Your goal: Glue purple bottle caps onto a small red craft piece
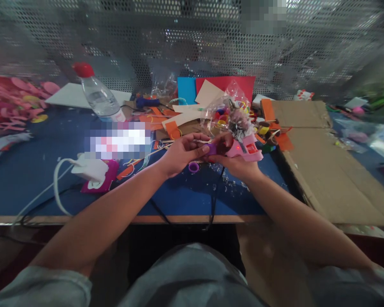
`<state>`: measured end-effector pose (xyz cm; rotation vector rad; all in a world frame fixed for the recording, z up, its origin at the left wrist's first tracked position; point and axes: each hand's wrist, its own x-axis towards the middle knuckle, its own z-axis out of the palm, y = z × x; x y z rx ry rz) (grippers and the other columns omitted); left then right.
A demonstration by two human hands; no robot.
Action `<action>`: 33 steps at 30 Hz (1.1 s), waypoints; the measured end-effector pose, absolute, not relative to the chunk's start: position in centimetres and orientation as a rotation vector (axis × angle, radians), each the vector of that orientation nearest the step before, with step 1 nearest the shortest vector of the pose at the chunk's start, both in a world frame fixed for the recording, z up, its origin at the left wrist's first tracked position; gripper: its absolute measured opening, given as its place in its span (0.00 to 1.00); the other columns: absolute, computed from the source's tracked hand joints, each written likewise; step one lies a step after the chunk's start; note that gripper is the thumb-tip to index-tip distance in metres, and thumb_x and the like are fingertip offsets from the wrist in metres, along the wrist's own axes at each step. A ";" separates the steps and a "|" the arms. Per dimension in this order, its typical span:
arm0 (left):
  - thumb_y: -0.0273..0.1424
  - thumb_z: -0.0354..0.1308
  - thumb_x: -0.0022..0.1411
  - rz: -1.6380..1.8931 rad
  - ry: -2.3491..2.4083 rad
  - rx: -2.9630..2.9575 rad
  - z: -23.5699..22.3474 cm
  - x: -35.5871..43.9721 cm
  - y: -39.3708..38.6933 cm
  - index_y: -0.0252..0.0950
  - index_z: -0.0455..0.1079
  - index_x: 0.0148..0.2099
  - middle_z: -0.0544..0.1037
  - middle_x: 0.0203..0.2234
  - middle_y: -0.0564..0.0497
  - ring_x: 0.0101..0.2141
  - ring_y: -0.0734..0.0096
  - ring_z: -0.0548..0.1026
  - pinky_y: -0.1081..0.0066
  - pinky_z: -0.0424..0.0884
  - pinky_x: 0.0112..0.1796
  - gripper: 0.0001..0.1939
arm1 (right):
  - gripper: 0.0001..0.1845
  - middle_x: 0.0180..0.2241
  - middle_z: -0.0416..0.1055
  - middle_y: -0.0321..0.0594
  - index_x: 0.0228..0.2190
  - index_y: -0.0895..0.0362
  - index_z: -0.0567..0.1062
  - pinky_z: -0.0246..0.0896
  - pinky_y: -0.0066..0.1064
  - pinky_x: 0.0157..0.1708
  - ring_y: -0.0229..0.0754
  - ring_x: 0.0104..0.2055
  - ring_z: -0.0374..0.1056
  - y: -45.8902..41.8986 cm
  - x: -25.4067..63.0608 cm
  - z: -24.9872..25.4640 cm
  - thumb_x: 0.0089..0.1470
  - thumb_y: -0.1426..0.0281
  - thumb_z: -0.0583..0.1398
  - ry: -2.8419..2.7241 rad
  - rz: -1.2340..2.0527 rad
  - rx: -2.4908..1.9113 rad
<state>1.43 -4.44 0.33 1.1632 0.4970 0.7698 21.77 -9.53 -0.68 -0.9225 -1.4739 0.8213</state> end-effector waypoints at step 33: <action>0.39 0.82 0.56 1.547 0.743 0.955 0.5 0.3 -0.3 0.40 0.70 0.46 0.81 0.35 0.54 0.29 0.79 0.76 0.77 0.73 0.28 0.26 | 0.32 0.33 0.78 0.36 0.51 0.54 0.79 0.72 0.38 0.40 0.43 0.35 0.73 -8.4 23.0 -1.3 0.45 0.59 0.77 -1.375 1.220 -1.076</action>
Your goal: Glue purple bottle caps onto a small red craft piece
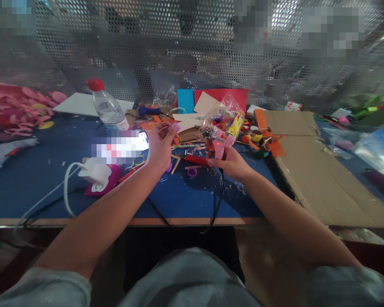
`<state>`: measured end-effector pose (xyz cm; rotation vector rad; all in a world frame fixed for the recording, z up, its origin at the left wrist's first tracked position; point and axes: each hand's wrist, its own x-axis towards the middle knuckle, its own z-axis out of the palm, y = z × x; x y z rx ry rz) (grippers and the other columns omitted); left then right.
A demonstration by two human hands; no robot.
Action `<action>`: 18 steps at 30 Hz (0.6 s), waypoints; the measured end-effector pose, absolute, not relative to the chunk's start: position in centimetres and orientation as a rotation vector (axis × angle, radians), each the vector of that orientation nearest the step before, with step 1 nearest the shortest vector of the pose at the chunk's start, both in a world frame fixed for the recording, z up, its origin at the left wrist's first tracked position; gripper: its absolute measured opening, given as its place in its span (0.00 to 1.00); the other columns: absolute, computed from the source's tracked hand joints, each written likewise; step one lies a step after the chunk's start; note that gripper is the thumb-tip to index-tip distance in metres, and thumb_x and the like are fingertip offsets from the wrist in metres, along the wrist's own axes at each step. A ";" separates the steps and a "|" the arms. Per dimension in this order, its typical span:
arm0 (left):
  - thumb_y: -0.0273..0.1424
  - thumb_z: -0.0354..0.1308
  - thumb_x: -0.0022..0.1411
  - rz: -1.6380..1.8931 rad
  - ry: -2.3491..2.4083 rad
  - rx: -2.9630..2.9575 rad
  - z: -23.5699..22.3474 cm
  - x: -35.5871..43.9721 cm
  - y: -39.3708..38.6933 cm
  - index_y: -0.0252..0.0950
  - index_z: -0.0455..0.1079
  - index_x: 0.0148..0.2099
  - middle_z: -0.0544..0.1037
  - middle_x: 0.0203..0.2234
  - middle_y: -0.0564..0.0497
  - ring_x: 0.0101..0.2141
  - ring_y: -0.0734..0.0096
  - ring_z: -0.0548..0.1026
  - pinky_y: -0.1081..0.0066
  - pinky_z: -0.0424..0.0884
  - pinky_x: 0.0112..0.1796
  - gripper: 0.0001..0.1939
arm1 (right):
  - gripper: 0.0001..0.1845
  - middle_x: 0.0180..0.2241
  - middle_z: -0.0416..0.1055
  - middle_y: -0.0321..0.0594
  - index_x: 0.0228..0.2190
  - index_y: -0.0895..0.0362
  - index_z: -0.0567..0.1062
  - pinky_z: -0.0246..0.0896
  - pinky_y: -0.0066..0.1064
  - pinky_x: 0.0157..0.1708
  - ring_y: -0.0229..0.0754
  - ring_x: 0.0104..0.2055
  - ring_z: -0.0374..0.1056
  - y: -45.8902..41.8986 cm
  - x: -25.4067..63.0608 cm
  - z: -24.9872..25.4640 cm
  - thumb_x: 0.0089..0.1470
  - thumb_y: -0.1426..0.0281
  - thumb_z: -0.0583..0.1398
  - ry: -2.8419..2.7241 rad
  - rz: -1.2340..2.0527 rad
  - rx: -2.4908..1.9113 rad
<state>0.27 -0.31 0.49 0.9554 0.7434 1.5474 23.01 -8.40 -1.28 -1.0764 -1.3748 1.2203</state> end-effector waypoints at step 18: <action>0.37 0.70 0.64 1.528 0.813 0.957 0.3 0.4 -0.4 0.45 0.68 0.48 0.83 0.36 0.54 0.31 0.73 0.78 0.70 0.71 0.30 0.16 | 0.28 0.37 0.85 0.46 0.37 0.55 0.85 0.77 0.45 0.42 0.54 0.41 0.80 -7.8 23.6 -1.1 0.52 0.42 0.72 -1.526 0.828 -1.289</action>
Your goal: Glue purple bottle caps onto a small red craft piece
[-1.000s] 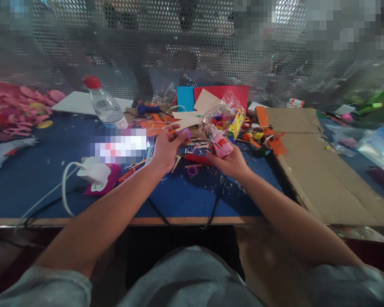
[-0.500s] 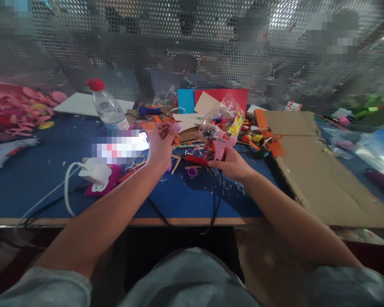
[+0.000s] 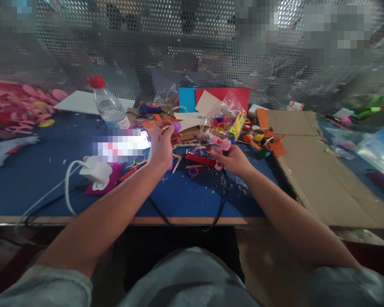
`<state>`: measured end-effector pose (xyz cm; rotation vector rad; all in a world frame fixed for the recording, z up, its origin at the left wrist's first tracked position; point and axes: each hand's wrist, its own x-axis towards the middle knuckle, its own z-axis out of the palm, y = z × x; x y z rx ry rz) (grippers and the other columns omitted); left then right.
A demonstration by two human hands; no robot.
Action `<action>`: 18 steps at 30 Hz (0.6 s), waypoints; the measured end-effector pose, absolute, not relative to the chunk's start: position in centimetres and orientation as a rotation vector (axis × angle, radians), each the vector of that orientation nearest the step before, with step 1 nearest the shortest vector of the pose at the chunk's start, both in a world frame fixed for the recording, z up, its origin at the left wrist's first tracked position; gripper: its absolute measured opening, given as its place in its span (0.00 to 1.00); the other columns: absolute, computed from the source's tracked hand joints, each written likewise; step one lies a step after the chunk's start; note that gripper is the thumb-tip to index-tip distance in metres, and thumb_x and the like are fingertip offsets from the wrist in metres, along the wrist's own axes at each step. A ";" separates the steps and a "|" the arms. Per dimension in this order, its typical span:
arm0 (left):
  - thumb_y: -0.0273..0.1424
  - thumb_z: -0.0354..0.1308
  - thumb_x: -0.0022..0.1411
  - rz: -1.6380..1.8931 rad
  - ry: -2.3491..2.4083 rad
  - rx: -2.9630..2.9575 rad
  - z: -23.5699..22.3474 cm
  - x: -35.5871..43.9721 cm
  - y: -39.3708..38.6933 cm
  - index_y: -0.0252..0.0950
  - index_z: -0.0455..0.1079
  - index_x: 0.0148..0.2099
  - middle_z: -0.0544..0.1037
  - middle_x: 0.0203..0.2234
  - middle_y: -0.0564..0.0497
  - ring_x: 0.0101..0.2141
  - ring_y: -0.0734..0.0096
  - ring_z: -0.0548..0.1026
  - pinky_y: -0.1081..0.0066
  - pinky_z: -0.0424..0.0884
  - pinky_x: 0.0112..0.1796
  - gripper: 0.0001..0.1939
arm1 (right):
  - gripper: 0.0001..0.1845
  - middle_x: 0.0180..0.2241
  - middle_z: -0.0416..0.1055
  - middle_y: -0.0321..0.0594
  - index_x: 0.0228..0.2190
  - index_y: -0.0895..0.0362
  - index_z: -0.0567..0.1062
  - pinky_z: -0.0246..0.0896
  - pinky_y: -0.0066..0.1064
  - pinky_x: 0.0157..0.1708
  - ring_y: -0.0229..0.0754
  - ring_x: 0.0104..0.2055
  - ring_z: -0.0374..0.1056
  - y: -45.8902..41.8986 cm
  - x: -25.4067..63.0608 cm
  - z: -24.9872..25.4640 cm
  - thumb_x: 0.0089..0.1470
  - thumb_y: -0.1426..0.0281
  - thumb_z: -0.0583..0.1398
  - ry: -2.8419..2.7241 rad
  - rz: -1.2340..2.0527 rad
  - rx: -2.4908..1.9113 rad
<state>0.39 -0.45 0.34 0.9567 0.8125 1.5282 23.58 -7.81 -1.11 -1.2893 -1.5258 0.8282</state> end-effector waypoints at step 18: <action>0.65 0.58 0.69 1.430 0.689 1.043 1.1 1.2 -2.0 0.43 0.69 0.36 0.72 0.24 0.54 0.23 0.74 0.69 0.68 0.66 0.27 0.30 | 0.26 0.37 0.80 0.38 0.51 0.51 0.74 0.70 0.38 0.36 0.44 0.33 0.74 -6.0 25.7 -2.3 0.57 0.53 0.70 -1.424 0.675 -1.412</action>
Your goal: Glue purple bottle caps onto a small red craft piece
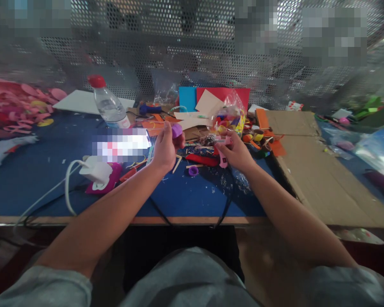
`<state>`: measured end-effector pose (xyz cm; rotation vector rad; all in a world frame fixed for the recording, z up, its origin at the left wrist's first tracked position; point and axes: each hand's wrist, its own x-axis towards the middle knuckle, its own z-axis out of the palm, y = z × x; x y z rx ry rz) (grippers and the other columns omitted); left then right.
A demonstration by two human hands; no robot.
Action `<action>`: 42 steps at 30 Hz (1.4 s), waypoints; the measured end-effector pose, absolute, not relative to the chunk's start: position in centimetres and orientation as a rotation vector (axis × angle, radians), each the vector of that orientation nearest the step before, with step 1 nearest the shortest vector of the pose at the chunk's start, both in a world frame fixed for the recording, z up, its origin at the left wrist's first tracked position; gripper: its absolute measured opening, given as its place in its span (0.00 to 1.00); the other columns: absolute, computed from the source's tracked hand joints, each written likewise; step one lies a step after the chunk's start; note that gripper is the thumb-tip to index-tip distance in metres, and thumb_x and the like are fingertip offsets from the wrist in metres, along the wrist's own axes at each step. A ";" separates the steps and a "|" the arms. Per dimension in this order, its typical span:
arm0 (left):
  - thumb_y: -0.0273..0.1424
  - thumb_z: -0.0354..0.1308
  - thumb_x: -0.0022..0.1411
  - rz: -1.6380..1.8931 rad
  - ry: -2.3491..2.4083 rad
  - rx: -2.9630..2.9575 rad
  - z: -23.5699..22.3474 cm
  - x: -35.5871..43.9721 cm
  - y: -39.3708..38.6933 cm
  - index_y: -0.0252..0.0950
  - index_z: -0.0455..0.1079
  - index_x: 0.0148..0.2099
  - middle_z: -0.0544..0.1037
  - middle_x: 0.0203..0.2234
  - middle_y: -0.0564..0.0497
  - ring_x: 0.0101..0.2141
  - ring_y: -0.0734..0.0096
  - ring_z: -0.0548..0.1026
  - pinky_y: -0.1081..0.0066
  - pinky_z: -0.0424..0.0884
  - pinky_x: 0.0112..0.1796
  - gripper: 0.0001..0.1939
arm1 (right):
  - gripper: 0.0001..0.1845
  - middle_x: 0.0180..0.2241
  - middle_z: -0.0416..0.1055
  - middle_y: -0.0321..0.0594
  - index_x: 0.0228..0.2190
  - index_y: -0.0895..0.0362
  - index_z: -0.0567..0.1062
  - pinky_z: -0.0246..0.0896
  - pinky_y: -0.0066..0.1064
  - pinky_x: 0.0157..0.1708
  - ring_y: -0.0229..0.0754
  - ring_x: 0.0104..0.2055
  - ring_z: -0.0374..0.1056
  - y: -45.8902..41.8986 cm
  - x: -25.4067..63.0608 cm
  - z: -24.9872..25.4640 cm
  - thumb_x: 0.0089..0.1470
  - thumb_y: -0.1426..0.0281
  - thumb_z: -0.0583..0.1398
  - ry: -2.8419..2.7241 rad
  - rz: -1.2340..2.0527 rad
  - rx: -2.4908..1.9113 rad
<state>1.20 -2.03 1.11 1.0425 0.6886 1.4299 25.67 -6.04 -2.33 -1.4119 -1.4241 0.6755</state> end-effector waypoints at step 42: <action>0.47 0.79 0.58 0.900 0.509 1.549 0.1 1.1 -4.1 0.35 0.78 0.52 0.82 0.41 0.47 0.39 0.71 0.80 0.72 0.77 0.42 0.28 | 0.18 0.49 0.84 0.44 0.51 0.46 0.85 0.79 0.47 0.53 0.51 0.50 0.81 -9.8 22.7 0.6 0.61 0.55 0.73 -1.868 0.116 -0.888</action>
